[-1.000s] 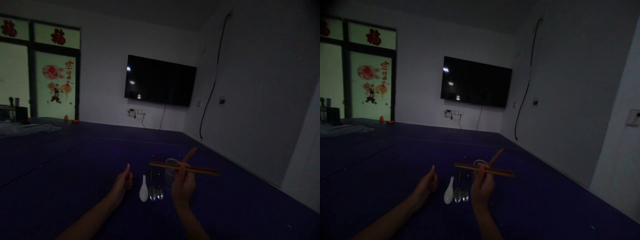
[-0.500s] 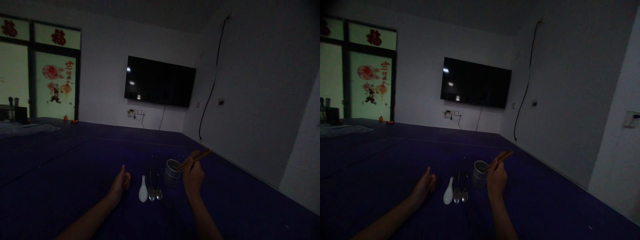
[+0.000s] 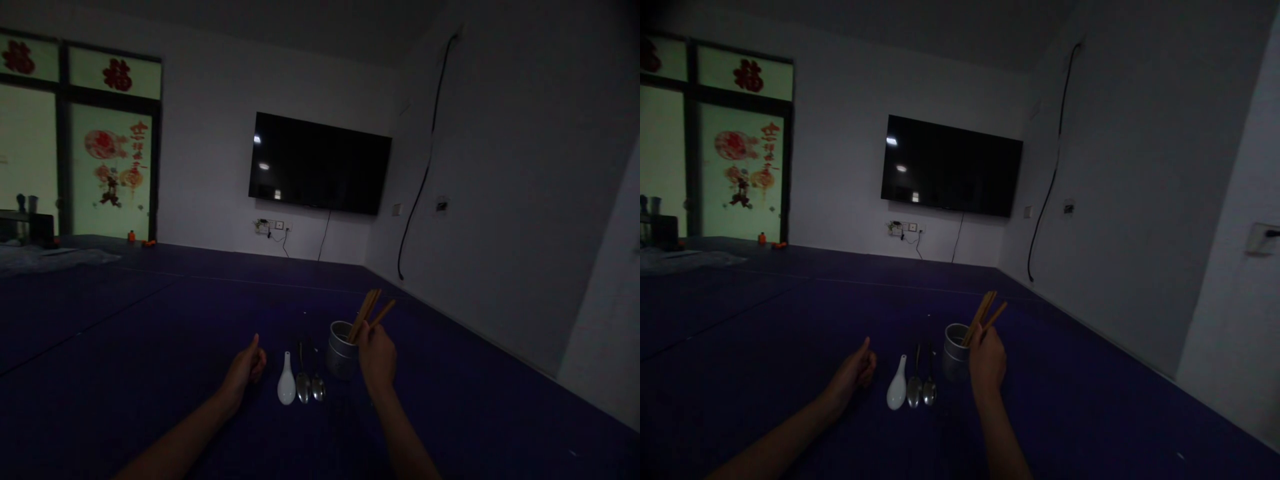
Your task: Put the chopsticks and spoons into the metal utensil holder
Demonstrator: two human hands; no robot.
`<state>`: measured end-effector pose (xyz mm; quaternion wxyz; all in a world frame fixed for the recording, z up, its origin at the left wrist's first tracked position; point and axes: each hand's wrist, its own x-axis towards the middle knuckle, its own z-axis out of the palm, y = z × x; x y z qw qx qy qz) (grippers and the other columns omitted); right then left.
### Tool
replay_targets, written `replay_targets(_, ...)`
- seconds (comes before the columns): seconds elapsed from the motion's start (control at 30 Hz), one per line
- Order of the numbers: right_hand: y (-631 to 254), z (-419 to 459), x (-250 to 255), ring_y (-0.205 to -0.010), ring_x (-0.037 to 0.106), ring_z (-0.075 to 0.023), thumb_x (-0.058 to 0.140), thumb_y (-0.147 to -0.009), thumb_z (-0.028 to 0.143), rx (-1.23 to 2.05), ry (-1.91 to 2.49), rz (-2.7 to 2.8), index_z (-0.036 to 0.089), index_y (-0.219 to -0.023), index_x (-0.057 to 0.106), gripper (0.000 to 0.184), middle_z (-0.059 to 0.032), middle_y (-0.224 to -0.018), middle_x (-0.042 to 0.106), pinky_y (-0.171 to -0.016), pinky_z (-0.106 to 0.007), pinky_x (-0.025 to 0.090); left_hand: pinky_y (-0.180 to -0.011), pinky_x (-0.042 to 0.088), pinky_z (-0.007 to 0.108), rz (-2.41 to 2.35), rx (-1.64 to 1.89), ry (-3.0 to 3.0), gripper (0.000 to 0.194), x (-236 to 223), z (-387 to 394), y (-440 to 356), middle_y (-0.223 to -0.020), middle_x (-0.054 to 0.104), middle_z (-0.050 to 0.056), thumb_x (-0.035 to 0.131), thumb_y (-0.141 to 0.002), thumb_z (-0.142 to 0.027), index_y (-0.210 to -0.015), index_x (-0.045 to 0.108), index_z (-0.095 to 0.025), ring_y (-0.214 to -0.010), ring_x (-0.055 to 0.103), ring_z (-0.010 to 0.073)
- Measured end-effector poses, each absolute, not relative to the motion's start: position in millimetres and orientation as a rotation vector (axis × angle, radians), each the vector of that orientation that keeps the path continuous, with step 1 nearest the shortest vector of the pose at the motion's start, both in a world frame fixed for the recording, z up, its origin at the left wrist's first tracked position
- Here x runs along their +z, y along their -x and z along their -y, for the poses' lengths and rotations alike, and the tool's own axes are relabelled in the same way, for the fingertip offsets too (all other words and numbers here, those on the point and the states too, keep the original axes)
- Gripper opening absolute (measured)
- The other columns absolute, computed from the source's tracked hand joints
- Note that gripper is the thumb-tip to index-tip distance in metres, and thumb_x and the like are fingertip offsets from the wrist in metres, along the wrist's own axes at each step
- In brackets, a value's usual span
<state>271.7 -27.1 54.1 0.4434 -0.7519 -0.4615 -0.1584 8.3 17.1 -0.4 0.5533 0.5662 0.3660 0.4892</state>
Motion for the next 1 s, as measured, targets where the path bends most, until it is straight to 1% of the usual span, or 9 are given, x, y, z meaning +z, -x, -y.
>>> replay_targets(0.17, -274.8, 25.0, 49.7, -0.065, 0.059, -0.0207, 0.03, -0.092, 0.051, -0.402, 1.834, 1.166, 0.017, -0.079, 0.055, 0.044, -0.0096, -0.073, 0.063, -0.055, -0.027, 0.032, -0.041, 0.02, 0.022, -0.887, 1.153, -1.367, 0.07, -3.3, -19.9, -9.0, -0.036, 0.025, -0.01, 0.029, -0.061, -0.089, -0.053, 0.042, -0.02, -0.035, 0.022, 0.0064)
replay_targets(0.3, -273.4, 26.8, 50.9, -0.065, 0.059, -0.0211, 0.028, -0.09, 0.058, -0.352, 1.859, 1.145, 0.018, -0.078, 0.056, 0.051, -0.0098, -0.073, 0.064, -0.055, -0.027, 0.033, -0.041, 0.02, 0.022, -0.888, 1.163, -1.359, 0.07, -3.7, -21.0, -10.3, -0.035, 0.026, -0.011, 0.035, -0.057, -0.089, -0.054, 0.044, -0.02, -0.034, 0.022, 0.0062)
replay_targets(0.4, -270.3, 29.4, 53.1, -0.067, 0.06, -0.0216, 0.025, -0.091, 0.059, -0.293, 1.93, 1.117, 0.019, -0.081, 0.059, 0.053, -0.01, -0.078, 0.066, -0.055, -0.028, 0.032, -0.04, 0.02, 0.022, -0.892, 1.165, -1.339, 0.07, -2.9, -20.4, -11.1, -0.034, 0.026, -0.011, 0.038, -0.054, -0.089, -0.053, 0.045, -0.02, -0.033, 0.021, 0.0062)
replay_targets(0.5, -267.4, 31.7, 54.4, -0.072, 0.061, -0.0231, 0.015, -0.093, 0.054, -0.252, 1.949, 1.097, 0.019, -0.092, 0.063, 0.059, -0.0116, -0.086, 0.067, -0.056, -0.029, 0.032, -0.041, 0.02, 0.021, -0.899, 1.169, -1.347, 0.069, -1.9, -19.0, -11.5, -0.035, 0.027, -0.011, 0.039, -0.055, -0.088, -0.054, 0.046, -0.02, -0.034, 0.022, 0.0063)
replay_targets(0.57, -266.3, 33.3, 55.7, -0.075, 0.062, -0.0249, 0.01, -0.094, 0.051, -0.25, 1.922, 1.059, 0.018, -0.104, 0.062, 0.062, -0.0134, -0.091, 0.067, -0.058, -0.031, 0.034, -0.042, 0.02, 0.021, -0.912, 1.171, -1.37, 0.069, -1.8, -18.0, -11.8, -0.036, 0.028, -0.01, 0.037, -0.057, -0.088, -0.054, 0.046, -0.02, -0.035, 0.023, 0.0067)
replay_targets(0.67, -266.6, 37.4, 60.6, -0.083, 0.062, -0.0285, 0.011, -0.093, 0.05, -0.32, 1.809, 0.925, 0.012, -0.124, 0.052, 0.064, -0.0179, -0.102, 0.066, -0.063, -0.033, 0.037, -0.043, 0.021, 0.022, -0.964, 1.169, -1.445, 0.068, -2.6, -15.7, -12.6, -0.039, 0.029, -0.009, 0.036, -0.059, -0.087, -0.055, 0.047, -0.02, -0.038, 0.026, 0.0077)
replay_targets(0.73, -266.7, 41.7, 65.8, -0.088, 0.061, -0.0296, 0.014, -0.093, 0.049, -0.4, 1.675, 0.831, 0.008, -0.13, 0.045, 0.064, -0.0198, -0.108, 0.063, -0.067, -0.034, 0.039, -0.044, 0.023, 0.022, -1.016, 1.183, -1.53, 0.066, -3.2, -12.5, -13.6, -0.042, 0.032, -0.008, 0.038, -0.062, -0.084, -0.056, 0.048, -0.019, -0.041, 0.03, 0.0089)
replay_targets(0.87, -257.7, 50.2, 72.4, -0.086, 0.062, -0.027, 0.019, -0.092, 0.05, -0.505, 1.412, 0.851, 0.008, -0.126, 0.048, 0.062, -0.0177, -0.106, 0.064, -0.07, -0.033, 0.042, -0.053, 0.034, 0.024, -1.096, 1.22, -1.853, 0.053, -0.1, -0.6, -15.2, -0.055, 0.045, -0.004, 0.045, -0.073, -0.07, -0.063, 0.051, -0.019, -0.054, 0.044, 0.0124)
replay_targets(1.0, -226.7, 53.5, 64.5, -0.084, 0.064, -0.0205, 0.022, -0.094, 0.047, -0.484, 1.289, 1.291, 0.015, -0.103, 0.062, 0.052, -0.0117, -0.098, 0.068, -0.072, -0.027, 0.043, -0.075, 0.045, 0.032, -1.083, 1.194, -2.352, 0.038, 7.4, 12.2, -13.6, -0.086, 0.062, 0.005, 0.054, -0.078, -0.055, -0.09, 0.061, -0.02, -0.083, 0.055, 0.0202)
